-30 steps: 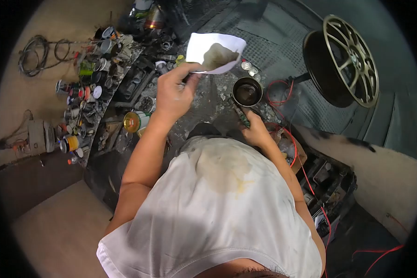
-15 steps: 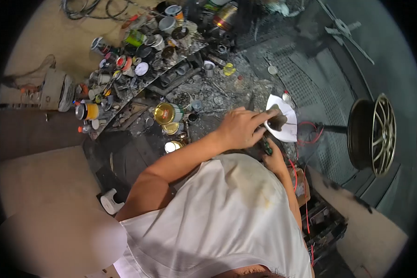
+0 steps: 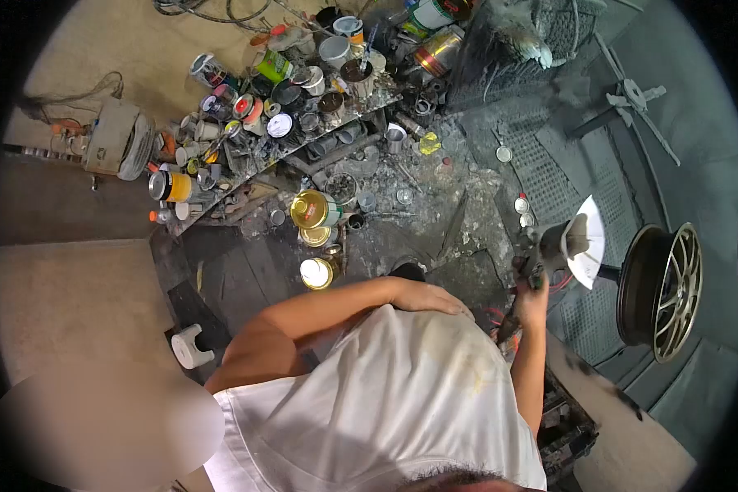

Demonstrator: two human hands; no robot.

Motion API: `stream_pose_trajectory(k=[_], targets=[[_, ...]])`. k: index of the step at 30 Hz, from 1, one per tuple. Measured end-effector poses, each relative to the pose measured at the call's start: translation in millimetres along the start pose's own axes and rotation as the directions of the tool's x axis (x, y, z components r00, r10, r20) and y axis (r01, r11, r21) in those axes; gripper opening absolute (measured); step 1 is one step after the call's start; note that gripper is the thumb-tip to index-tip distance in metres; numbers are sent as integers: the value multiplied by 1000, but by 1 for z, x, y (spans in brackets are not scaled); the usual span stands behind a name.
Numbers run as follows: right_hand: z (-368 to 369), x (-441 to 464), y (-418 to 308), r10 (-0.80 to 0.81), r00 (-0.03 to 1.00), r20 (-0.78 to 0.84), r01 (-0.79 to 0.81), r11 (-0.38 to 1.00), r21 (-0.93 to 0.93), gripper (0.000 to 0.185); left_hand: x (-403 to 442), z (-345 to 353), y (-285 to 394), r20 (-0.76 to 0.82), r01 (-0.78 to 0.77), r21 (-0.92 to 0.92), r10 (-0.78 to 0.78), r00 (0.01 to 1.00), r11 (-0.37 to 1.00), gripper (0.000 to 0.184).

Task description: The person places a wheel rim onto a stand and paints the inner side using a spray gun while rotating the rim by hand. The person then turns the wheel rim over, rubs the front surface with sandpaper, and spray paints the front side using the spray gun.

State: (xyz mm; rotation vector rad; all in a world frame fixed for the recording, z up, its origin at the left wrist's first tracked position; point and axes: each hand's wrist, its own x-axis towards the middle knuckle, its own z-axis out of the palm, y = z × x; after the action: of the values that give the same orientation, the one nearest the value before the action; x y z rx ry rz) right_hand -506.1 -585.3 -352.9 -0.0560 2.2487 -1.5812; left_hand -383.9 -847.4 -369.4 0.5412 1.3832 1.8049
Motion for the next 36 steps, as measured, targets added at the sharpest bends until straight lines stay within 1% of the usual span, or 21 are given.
stream_pose_trajectory(k=[2,3,5,7,9,10,11,13,15,17,20,21,23,24,26,27,29,31,32,34,36], targets=[[-10,13,0,41,985,-165,-53,996,-65,30,9,-1,-13,-15,19,9,-19,1000,1000,56],[-22,24,2,31,987,-156,-42,997,-64,30,15,-5,-9,-37,31,30,-30,999,999,56],[-59,46,3,-149,989,-7,148,988,-49,31,45,-11,5,-85,42,50,-38,996,998,51],[-70,55,3,-224,974,-22,223,973,-60,33,67,-19,12,-132,51,64,-42,990,997,47],[-88,67,8,-26,995,93,17,995,95,34,90,-28,8,-295,17,208,46,954,978,34],[-94,70,14,-28,994,103,23,999,47,35,102,-26,3,-475,79,331,94,875,940,24],[-93,74,15,-32,993,112,27,999,45,35,110,-23,8,-484,80,331,96,870,940,24],[-101,76,24,4,993,121,-11,998,58,36,122,-15,20,-720,167,220,45,693,961,20],[-122,101,79,-24,983,180,44,993,-110,41,139,-10,15,-778,144,170,43,627,975,17],[-127,103,57,-44,970,240,110,957,-269,71,153,-8,30,-791,187,170,22,611,968,18],[-138,97,-6,-7,990,140,42,967,-251,69,173,-11,36,-756,188,123,-30,654,974,22],[-147,98,-12,-14,997,81,32,973,-228,68,171,-16,21,-685,194,221,11,729,956,23],[-183,111,-17,-171,984,53,176,976,-129,69,179,-27,-22,-552,171,352,57,832,920,24],[-201,112,-23,-130,991,-42,123,983,-136,67,179,-23,-34,-539,98,88,-36,842,991,24],[-239,113,-34,-43,972,-231,16,993,-120,63,188,-46,-48,-463,64,-181,-142,875,982,24],[-256,114,-29,-101,939,-329,69,992,-108,60,192,-56,-37,-401,112,-146,-162,901,983,24],[-308,95,-62,-6,895,-446,17,1000,20,66,207,-64,-3,-294,200,-68,-211,932,977,24],[-346,75,-73,-93,780,-619,109,994,-12,69,216,-77,32,-215,239,-3,-234,948,971,25],[-358,60,-90,7,665,-747,-55,998,-40,67,223,-85,48,-182,248,23,-240,954,968,25],[-380,38,-96,96,468,-878,-163,986,21,62,252,-106,88,13,204,359,-224,975,911,24],[-410,17,-88,81,412,-908,-84,995,50,55,276,-115,135,5,207,417,-230,973,885,23]])
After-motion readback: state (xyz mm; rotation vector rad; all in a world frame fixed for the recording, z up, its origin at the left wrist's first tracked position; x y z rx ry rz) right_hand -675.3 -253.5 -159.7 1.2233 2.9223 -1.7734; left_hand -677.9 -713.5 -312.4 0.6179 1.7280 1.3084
